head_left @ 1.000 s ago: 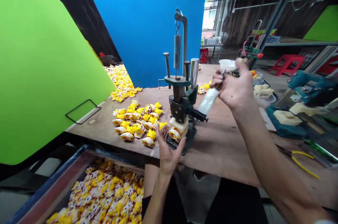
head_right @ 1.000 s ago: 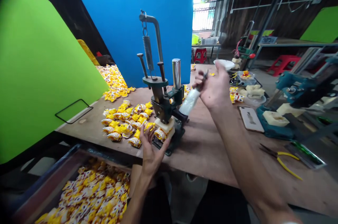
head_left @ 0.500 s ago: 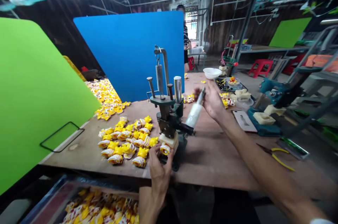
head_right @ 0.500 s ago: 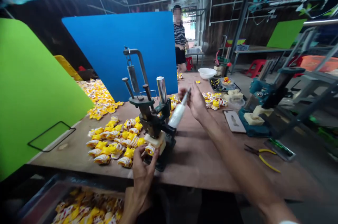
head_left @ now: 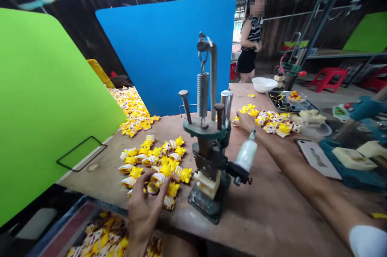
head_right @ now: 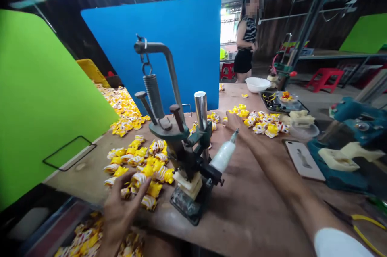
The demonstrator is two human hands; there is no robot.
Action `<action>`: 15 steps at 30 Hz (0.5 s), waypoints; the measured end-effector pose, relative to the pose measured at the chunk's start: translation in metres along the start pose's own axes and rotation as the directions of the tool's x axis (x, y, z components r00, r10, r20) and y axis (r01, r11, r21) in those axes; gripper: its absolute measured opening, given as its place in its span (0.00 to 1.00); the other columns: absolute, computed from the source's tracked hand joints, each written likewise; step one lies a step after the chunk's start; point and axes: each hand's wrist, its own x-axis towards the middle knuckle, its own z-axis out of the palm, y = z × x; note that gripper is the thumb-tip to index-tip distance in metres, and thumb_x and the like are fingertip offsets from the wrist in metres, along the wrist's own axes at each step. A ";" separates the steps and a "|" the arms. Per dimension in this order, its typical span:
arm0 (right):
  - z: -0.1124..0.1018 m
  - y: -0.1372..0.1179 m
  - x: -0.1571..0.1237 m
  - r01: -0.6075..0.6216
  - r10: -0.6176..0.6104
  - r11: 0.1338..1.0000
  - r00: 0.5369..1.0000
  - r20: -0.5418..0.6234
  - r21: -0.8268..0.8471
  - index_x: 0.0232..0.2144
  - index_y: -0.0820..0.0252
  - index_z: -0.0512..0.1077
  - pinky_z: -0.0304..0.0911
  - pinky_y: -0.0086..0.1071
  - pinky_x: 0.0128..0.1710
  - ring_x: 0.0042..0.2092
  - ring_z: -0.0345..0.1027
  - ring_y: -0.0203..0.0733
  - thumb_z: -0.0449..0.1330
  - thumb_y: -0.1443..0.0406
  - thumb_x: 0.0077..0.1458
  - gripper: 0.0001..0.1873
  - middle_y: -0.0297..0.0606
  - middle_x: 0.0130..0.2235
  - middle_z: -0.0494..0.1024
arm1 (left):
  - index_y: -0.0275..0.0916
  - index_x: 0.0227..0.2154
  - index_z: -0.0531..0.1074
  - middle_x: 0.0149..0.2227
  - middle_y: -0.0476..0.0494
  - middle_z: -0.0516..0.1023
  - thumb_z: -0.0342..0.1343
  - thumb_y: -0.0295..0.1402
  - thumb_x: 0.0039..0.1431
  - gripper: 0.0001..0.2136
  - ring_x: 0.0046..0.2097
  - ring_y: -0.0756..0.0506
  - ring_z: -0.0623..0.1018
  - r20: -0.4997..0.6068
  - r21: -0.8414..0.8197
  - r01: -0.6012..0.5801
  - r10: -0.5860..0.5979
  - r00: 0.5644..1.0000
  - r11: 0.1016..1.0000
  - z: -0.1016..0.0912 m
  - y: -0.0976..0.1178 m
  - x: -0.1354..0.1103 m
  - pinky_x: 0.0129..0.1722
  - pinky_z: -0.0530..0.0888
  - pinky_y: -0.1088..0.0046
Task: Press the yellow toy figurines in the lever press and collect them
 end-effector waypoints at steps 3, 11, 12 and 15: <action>-0.007 0.035 -0.068 0.024 -0.024 1.000 0.999 0.022 -0.008 0.51 0.63 0.77 0.69 0.39 0.47 0.49 0.79 0.56 0.67 0.60 0.62 0.17 0.53 0.50 0.85 | 0.40 0.47 0.77 0.46 0.38 0.82 0.63 0.56 0.66 0.22 0.49 0.35 0.82 0.086 0.089 -0.217 0.209 0.974 0.972 0.009 -0.017 0.023 0.54 0.78 0.53; -0.021 0.007 -0.306 -0.101 -0.189 0.680 0.933 0.306 0.726 0.55 0.53 0.82 0.77 0.42 0.51 0.50 0.81 0.53 0.73 0.50 0.58 0.27 0.43 0.52 0.86 | 0.41 0.57 0.74 0.50 0.37 0.82 0.66 0.46 0.66 0.22 0.48 0.39 0.84 0.027 -0.404 0.091 -0.087 0.996 0.910 0.014 0.063 -0.085 0.52 0.83 0.58; -0.015 -0.010 -0.323 -0.126 -0.225 0.619 0.917 0.328 0.775 0.58 0.52 0.81 0.77 0.42 0.53 0.52 0.81 0.52 0.74 0.50 0.59 0.28 0.42 0.55 0.86 | 0.42 0.59 0.74 0.52 0.36 0.83 0.66 0.46 0.66 0.23 0.48 0.39 0.86 0.271 -0.529 0.242 -0.107 0.956 0.814 0.012 0.079 -0.107 0.50 0.84 0.61; 0.009 -0.052 -0.347 -0.041 -0.358 0.578 0.885 0.298 0.815 0.61 0.51 0.78 0.76 0.38 0.50 0.50 0.80 0.48 0.72 0.51 0.62 0.29 0.40 0.55 0.85 | 0.41 0.59 0.74 0.58 0.32 0.84 0.68 0.46 0.65 0.25 0.54 0.37 0.87 0.642 -0.625 0.588 -0.091 0.761 0.513 0.012 0.107 -0.153 0.56 0.85 0.60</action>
